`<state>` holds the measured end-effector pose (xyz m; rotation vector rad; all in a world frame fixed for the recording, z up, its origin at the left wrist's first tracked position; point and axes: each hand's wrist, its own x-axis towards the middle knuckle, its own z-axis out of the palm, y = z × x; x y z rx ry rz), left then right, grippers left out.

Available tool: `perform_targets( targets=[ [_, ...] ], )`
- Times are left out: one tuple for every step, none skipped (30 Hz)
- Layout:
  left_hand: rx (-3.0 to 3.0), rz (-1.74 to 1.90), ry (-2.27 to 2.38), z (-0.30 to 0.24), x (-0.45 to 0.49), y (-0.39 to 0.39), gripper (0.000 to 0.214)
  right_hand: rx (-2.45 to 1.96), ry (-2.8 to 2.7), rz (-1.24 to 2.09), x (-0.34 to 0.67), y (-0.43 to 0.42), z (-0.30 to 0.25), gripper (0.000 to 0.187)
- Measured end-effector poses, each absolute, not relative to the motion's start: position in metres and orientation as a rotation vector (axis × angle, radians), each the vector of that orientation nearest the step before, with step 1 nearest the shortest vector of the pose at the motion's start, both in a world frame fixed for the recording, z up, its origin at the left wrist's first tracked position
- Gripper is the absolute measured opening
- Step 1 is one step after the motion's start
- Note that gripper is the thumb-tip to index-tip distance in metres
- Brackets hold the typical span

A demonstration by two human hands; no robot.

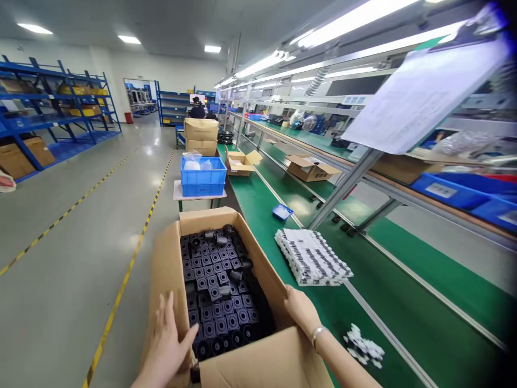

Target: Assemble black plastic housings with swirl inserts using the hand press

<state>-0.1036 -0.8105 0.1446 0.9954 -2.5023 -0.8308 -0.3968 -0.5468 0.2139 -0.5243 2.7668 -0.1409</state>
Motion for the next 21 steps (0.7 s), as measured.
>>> perform_targets(
  targets=[
    [0.977, -0.897, -2.536, 0.149, -0.119, -0.815, 0.091, -0.522, 2.77, -0.148, -0.396, -0.546, 0.214, 0.025],
    [0.961, -0.938, -2.566, 0.152, -0.135, -0.82, 0.09, -0.52, 2.772, -0.153, -0.396, -0.545, 0.215, 0.024],
    [0.944, -0.954, -2.587, 0.156, -0.15, -0.825, 0.092, -0.518, 2.773, -0.156, -0.396, -0.544, 0.216, 0.023],
    [0.932, -0.941, -2.598, 0.16, -0.164, -0.832, 0.094, -0.516, 2.773, -0.159, -0.396, -0.543, 0.217, 0.021],
    [0.926, -0.902, -2.598, 0.165, -0.177, -0.84, 0.097, -0.517, 2.773, -0.162, -0.397, -0.543, 0.219, 0.02],
    [0.922, -0.849, -2.59, 0.172, -0.189, -0.849, 0.1, -0.519, 2.772, -0.167, -0.397, -0.542, 0.22, 0.02],
    [0.918, -0.794, -2.583, 0.179, -0.202, -0.859, 0.102, -0.522, 2.77, -0.173, -0.397, -0.541, 0.221, 0.02],
    [0.913, -0.738, -2.579, 0.187, -0.214, -0.869, 0.103, -0.524, 2.768, -0.181, -0.397, -0.54, 0.222, 0.022],
    [0.906, -0.682, -2.582, 0.196, -0.227, -0.88, 0.104, -0.525, 2.768, -0.191, -0.395, -0.539, 0.224, 0.024],
    [0.896, -0.63, -2.593, 0.205, -0.24, -0.89, 0.105, -0.523, 2.769, -0.201, -0.393, -0.536, 0.226, 0.027],
    [0.886, -0.579, -2.609, 0.213, -0.252, -0.899, 0.105, -0.518, 2.772, -0.211, -0.391, -0.534, 0.229, 0.029],
    [0.875, -0.531, -2.63, 0.221, -0.264, -0.908, 0.104, -0.509, 2.777, -0.22, -0.387, -0.53, 0.231, 0.032],
    [0.866, -0.486, -2.654, 0.228, -0.276, -0.917, 0.101, -0.496, 2.782, -0.228, -0.383, -0.527, 0.234, 0.034],
    [0.86, -0.444, -2.677, 0.233, -0.286, -0.925, 0.096, -0.476, 2.787, -0.234, -0.379, -0.524, 0.236, 0.037],
    [0.857, -0.406, -2.697, 0.237, -0.296, -0.933, 0.088, -0.451, 2.789, -0.239, -0.375, -0.521, 0.238, 0.04],
    [0.86, -0.374, -2.715, 0.24, -0.306, -0.941, 0.08, -0.424, 2.786, -0.244, -0.372, -0.519, 0.239, 0.042],
    [0.863, -0.348, -2.731, 0.241, -0.315, -0.95, 0.07, -0.397, 2.78, -0.25, -0.369, -0.518, 0.239, 0.043],
    [0.865, -0.329, -2.747, 0.241, -0.325, -0.96, 0.062, -0.372, 2.773, -0.256, -0.367, -0.518, 0.239, 0.043],
    [0.859, -0.316, -2.766, 0.24, -0.334, -0.971, 0.056, -0.346, 2.766, -0.259, -0.366, -0.519, 0.238, 0.042],
    [0.839, -0.308, -2.788, 0.238, -0.344, -0.981, 0.05, -0.317, 2.764, -0.257, -0.365, -0.52, 0.238, 0.04],
    [0.795, -0.303, -2.816, 0.236, -0.354, -0.992, 0.045, -0.281, 2.767, -0.25, -0.365, -0.522, 0.238, 0.039]
  ],
)
